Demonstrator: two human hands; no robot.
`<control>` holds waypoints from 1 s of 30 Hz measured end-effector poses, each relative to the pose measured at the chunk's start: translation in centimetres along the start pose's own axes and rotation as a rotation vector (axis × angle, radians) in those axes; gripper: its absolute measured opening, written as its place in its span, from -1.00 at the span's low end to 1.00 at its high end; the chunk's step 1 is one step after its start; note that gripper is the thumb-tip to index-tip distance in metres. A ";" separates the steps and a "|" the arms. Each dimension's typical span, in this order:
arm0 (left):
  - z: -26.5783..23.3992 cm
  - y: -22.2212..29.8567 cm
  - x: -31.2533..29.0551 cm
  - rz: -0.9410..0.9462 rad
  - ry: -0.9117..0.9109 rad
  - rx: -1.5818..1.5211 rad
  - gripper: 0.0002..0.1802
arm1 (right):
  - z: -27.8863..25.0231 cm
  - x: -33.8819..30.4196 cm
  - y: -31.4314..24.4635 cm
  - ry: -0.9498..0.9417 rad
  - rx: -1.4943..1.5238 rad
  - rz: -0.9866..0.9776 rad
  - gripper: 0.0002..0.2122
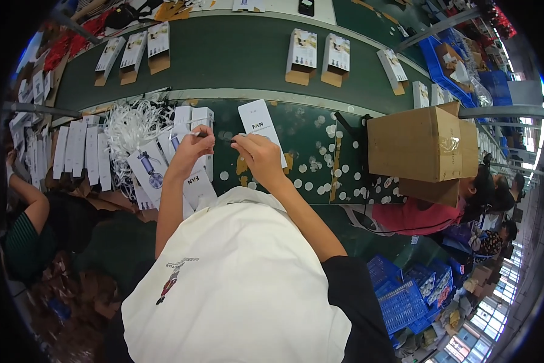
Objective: The person assembles product boxes by hand on a factory assembly line, inserting white straps and folding the flaps of the boxes.
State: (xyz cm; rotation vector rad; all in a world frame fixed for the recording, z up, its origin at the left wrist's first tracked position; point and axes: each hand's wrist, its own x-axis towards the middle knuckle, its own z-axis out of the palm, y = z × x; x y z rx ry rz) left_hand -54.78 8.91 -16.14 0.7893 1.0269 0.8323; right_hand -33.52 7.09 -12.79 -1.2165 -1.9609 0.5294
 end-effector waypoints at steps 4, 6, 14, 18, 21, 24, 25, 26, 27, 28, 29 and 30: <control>0.4 0.5 -1.4 -0.031 0.117 0.131 -0.77 | 0.3 -0.2 -0.3 0.007 -0.093 -0.054 -0.91; 0.8 0.5 -1.7 -0.065 0.168 -0.019 -0.80 | 0.3 -0.2 -0.5 0.005 -0.125 -0.089 -0.90; 1.9 -0.8 -2.4 -0.013 0.201 -0.020 -0.81 | 1.4 -0.9 -0.6 -0.023 -0.436 -0.304 -0.85; 2.1 -1.6 -2.3 0.019 0.169 0.042 -0.81 | 2.1 -0.9 -0.5 -0.040 -0.474 -0.320 -0.87; 2.3 -1.9 -2.4 0.000 0.161 0.103 -0.79 | 2.7 -0.9 -0.6 -0.125 -0.525 -0.308 -0.90; 2.0 -2.1 -2.4 0.011 0.141 0.148 -0.76 | 3.7 -1.7 0.8 -0.224 -0.634 -0.178 -0.91; 1.9 -2.0 -2.3 0.013 0.134 0.149 -0.76 | 3.6 -2.0 1.5 -0.239 -0.632 -0.100 -0.92; 1.6 -2.0 -2.3 0.025 0.181 0.129 -0.75 | 3.3 -1.7 1.4 -0.259 -0.622 -0.029 -0.91; 1.3 -2.0 -2.2 0.037 0.225 0.109 -0.75 | 2.5 -1.8 1.4 -0.210 -0.581 0.041 -0.89; 0.7 -2.3 -1.9 0.037 0.319 0.111 -0.74 | 1.3 -1.9 1.4 -0.159 -0.541 0.113 -0.86; -0.3 -2.9 -1.5 0.039 0.414 0.109 -0.73 | -0.2 -1.6 1.3 -0.121 -0.506 0.200 -0.85; -1.0 -3.5 -1.0 0.040 0.509 0.186 -0.64 | -2.1 -1.2 1.2 -0.068 -0.428 0.208 -0.86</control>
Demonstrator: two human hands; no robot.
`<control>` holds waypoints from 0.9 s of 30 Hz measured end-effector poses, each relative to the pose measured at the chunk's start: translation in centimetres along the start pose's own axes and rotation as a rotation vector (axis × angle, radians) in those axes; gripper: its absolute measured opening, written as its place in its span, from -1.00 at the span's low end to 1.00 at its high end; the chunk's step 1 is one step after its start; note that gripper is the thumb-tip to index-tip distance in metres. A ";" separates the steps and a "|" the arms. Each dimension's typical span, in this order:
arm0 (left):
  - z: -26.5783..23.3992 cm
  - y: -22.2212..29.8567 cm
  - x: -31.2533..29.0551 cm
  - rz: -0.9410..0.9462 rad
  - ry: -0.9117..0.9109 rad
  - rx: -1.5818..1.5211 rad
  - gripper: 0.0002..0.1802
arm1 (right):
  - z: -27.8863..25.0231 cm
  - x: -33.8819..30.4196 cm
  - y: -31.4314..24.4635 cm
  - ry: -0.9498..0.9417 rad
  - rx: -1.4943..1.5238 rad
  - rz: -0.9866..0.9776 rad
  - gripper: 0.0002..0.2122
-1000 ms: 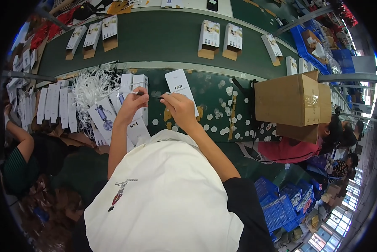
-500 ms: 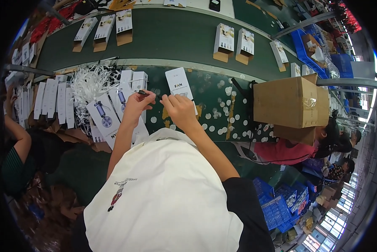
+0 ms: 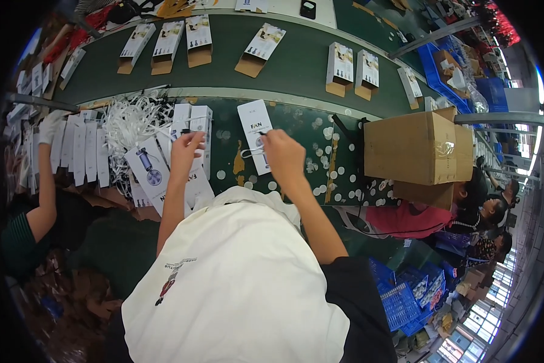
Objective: The person assembles product boxes by hand on a factory assembly line, inserting white straps and folding the flaps of the boxes.
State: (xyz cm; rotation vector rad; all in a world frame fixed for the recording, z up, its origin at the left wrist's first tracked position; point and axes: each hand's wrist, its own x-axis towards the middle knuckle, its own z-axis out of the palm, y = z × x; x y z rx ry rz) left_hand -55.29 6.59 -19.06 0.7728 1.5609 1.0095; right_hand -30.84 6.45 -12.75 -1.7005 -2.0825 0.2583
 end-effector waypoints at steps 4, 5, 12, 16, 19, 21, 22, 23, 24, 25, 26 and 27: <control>1.1 -1.6 1.5 0.041 -0.258 0.927 -0.54 | -7.7 0.7 1.8 0.013 0.260 0.115 -0.89; 3.0 -1.3 0.9 0.248 -0.301 1.118 -0.63 | -9.1 0.4 2.4 0.039 0.317 0.119 -0.90; 16.8 -5.7 5.0 1.311 -0.652 1.444 -0.35 | -18.8 1.1 3.5 0.052 0.265 0.051 -0.91; 19.5 -9.3 8.0 1.466 -0.851 1.477 -0.40 | -24.3 1.9 5.4 0.086 0.118 -0.061 -0.89; 21.1 -6.7 8.4 1.267 -0.991 1.225 -0.13 | -28.4 2.6 6.1 0.081 0.040 -0.124 -0.87; 22.3 -1.4 6.6 1.024 -1.031 0.788 0.11 | -31.1 2.7 6.3 0.088 -0.035 -0.179 -0.85; 21.9 0.3 5.9 0.928 -1.006 0.547 0.16 | -32.3 3.5 6.1 0.073 -0.036 -0.231 -0.85; 21.6 1.9 5.0 0.754 -1.030 0.415 0.17 | -33.5 4.5 5.5 0.055 -0.039 -0.283 -0.84; 21.1 3.4 4.0 0.579 -1.039 0.282 0.18 | -34.5 5.5 4.7 0.054 -0.081 -0.357 -0.84; 20.3 4.7 3.0 0.536 -1.012 0.262 0.17 | -35.3 6.5 4.3 0.036 -0.077 -0.389 -0.84; 20.0 5.5 2.3 0.540 -1.002 0.261 0.17 | -36.0 7.5 3.8 0.017 -0.073 -0.429 -0.84; 19.6 6.1 1.8 0.450 -0.995 0.127 0.15 | -36.7 8.2 2.5 0.046 -0.103 -0.475 -0.85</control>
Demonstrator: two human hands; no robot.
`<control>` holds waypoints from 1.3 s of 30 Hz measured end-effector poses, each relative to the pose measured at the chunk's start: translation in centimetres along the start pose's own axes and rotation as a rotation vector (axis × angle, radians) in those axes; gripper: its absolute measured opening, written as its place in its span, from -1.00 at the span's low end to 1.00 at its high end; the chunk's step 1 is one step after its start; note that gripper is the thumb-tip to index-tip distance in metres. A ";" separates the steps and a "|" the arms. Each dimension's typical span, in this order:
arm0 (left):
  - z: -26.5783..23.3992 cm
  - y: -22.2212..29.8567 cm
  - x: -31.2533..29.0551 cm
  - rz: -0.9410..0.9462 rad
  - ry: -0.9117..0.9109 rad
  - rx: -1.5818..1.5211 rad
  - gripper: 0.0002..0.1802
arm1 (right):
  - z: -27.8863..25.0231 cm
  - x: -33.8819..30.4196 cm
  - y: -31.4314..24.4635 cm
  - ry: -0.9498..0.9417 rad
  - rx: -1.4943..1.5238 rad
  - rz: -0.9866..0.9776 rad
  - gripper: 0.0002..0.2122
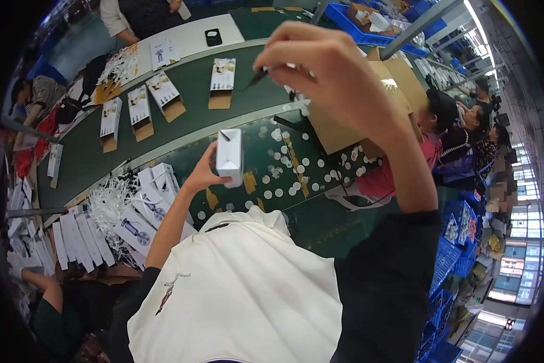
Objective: The person assembles product boxes by hand on a factory assembly line, inserting white straps and folding the flaps of the boxes.
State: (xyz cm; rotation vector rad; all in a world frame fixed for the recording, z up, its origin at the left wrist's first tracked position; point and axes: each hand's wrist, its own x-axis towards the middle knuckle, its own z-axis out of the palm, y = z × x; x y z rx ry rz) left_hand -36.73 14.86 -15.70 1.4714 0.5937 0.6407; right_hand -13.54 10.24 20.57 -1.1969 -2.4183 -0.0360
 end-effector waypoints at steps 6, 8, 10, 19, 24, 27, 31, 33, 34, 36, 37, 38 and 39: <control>-2.1 -0.7 -3.3 0.007 0.318 -0.929 -0.18 | -1.1 4.0 -2.1 0.032 0.171 -0.080 -0.87; -2.6 0.8 -3.7 0.029 0.416 -1.225 -0.17 | -2.4 5.5 -4.7 -0.023 0.162 -0.042 -0.92; -2.7 -1.2 -4.7 -0.137 0.520 -1.518 -0.15 | -2.4 6.6 -5.3 -0.038 0.214 -0.086 -0.86; -0.4 -0.5 -5.9 -0.152 0.402 -1.811 -0.02 | -2.6 11.0 -9.3 0.022 0.153 -0.447 -0.88; 0.1 0.6 -6.2 -0.221 0.350 -1.846 -0.01 | -1.1 12.3 -10.4 -0.033 0.213 -0.426 -0.87; 0.6 0.0 -6.4 -0.189 0.315 -1.815 0.12 | 0.6 13.0 -10.4 0.020 0.202 -0.558 -0.87; 1.2 0.0 -6.6 -0.206 0.287 -1.860 0.13 | 2.7 13.3 -10.6 0.007 0.364 -0.629 -0.91; 1.4 -0.1 -6.8 -0.206 0.276 -1.799 0.12 | 3.1 13.5 -11.0 -0.098 0.327 -0.560 -0.92; 1.5 -0.2 -7.0 -0.204 0.276 -1.800 0.12 | 3.0 13.5 -11.1 -0.099 0.327 -0.561 -0.92; 1.9 -0.4 -7.6 -0.195 0.275 -1.722 0.12 | 2.4 13.8 -11.5 -0.044 0.274 -0.592 -0.91; 2.0 -0.6 -7.6 -0.215 0.291 -1.716 0.12 | 2.3 14.1 -11.5 -0.031 0.289 -0.606 -0.90; 2.1 -0.7 -7.6 -0.215 0.290 -1.718 0.12 | 2.2 14.3 -11.6 -0.032 0.288 -0.606 -0.90; 2.1 -0.9 -7.5 -0.215 0.273 -1.726 0.12 | 2.2 14.5 -11.7 -0.016 0.273 -0.585 -0.90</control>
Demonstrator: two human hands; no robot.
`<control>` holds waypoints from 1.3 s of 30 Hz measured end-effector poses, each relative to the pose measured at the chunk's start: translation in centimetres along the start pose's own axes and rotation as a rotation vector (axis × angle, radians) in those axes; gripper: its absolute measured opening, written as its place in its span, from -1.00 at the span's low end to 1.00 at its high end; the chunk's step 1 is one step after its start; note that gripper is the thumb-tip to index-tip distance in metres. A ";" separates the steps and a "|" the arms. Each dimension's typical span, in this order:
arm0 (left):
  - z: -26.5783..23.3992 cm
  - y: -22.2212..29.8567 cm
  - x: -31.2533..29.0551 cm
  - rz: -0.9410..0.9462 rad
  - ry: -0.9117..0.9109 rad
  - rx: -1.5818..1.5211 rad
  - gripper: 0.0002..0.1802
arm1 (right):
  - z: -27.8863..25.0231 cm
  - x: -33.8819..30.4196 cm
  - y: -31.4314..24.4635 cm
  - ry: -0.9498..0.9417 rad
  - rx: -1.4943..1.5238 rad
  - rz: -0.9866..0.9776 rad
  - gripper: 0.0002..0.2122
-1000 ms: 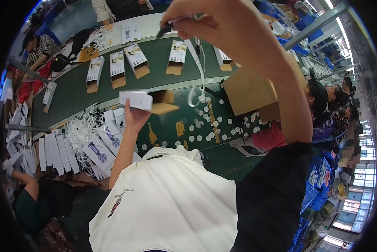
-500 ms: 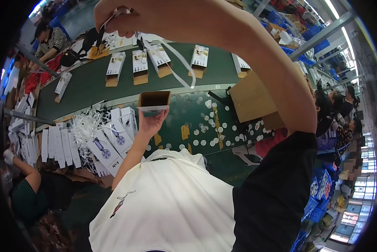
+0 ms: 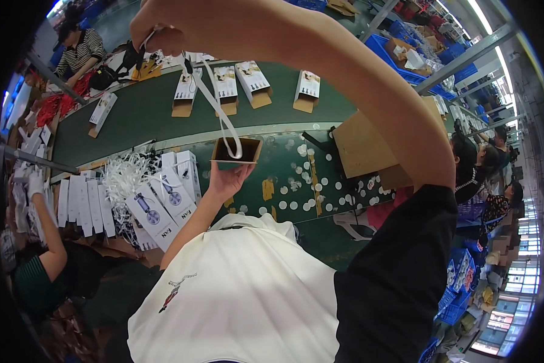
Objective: The person assembles product boxes by hand on a factory assembly line, inserting white straps and folding the flaps of the boxes.
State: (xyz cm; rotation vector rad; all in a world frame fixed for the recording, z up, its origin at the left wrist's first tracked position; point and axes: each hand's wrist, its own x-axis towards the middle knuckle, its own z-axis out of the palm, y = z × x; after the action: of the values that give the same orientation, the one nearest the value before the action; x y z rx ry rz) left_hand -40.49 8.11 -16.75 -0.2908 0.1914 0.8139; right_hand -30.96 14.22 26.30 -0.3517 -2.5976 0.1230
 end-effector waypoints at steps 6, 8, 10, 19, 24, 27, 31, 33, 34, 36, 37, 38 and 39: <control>-0.2 0.3 0.5 0.020 0.003 0.064 0.10 | 3.0 -1.3 2.3 0.017 -0.028 -0.038 -0.97; 0.1 0.7 0.4 0.009 -0.053 -0.019 0.09 | 4.3 -2.6 1.9 0.000 -0.052 0.032 -0.89; 1.0 1.0 0.3 -0.026 -0.065 -0.081 0.01 | 5.0 -4.2 0.4 -0.016 -0.005 0.097 -0.87; 0.0 1.8 0.7 0.058 -0.069 -0.102 -0.14 | 8.3 -7.2 -0.5 0.018 0.117 0.342 -0.94; -0.4 0.9 0.9 0.124 -0.092 0.092 -0.29 | 14.4 -11.8 2.0 -0.215 0.052 0.512 -0.88; -0.3 1.4 1.0 0.145 -0.062 0.032 -0.32 | 16.5 -12.6 1.6 -0.585 -0.016 0.524 -0.71; 1.4 2.0 -0.2 0.276 -0.025 0.072 -0.38 | 14.7 -12.1 -0.6 -0.110 0.037 0.549 -0.60; 1.9 1.8 -0.1 0.270 -0.006 0.154 -0.35 | 15.7 -13.9 -2.4 -0.088 -0.061 0.609 -0.53; 2.2 1.3 1.1 0.229 -0.011 0.165 -0.33 | 16.6 -16.2 -1.8 -0.147 -0.119 0.530 -0.47; 3.6 -0.1 3.1 0.257 -0.062 0.141 -0.27 | 16.8 -18.1 -0.4 -0.305 -0.188 0.542 -0.45; 4.7 -0.5 3.7 0.273 -0.114 0.190 -0.25 | 16.8 -18.9 0.3 -0.291 -0.286 0.518 -0.50; 4.6 0.1 3.4 0.299 -0.159 0.245 -0.23 | 17.6 -18.8 0.5 -0.285 -0.281 0.512 -0.50; 4.3 1.4 2.9 0.264 -0.132 0.267 -0.19 | 18.4 -18.6 0.5 -0.270 -0.327 0.512 -0.54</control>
State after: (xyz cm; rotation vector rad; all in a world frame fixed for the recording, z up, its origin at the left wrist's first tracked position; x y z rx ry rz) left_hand -39.36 12.38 -13.79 0.0420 0.2143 1.0535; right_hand -24.52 9.31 1.37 -1.1883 -2.7273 -0.0880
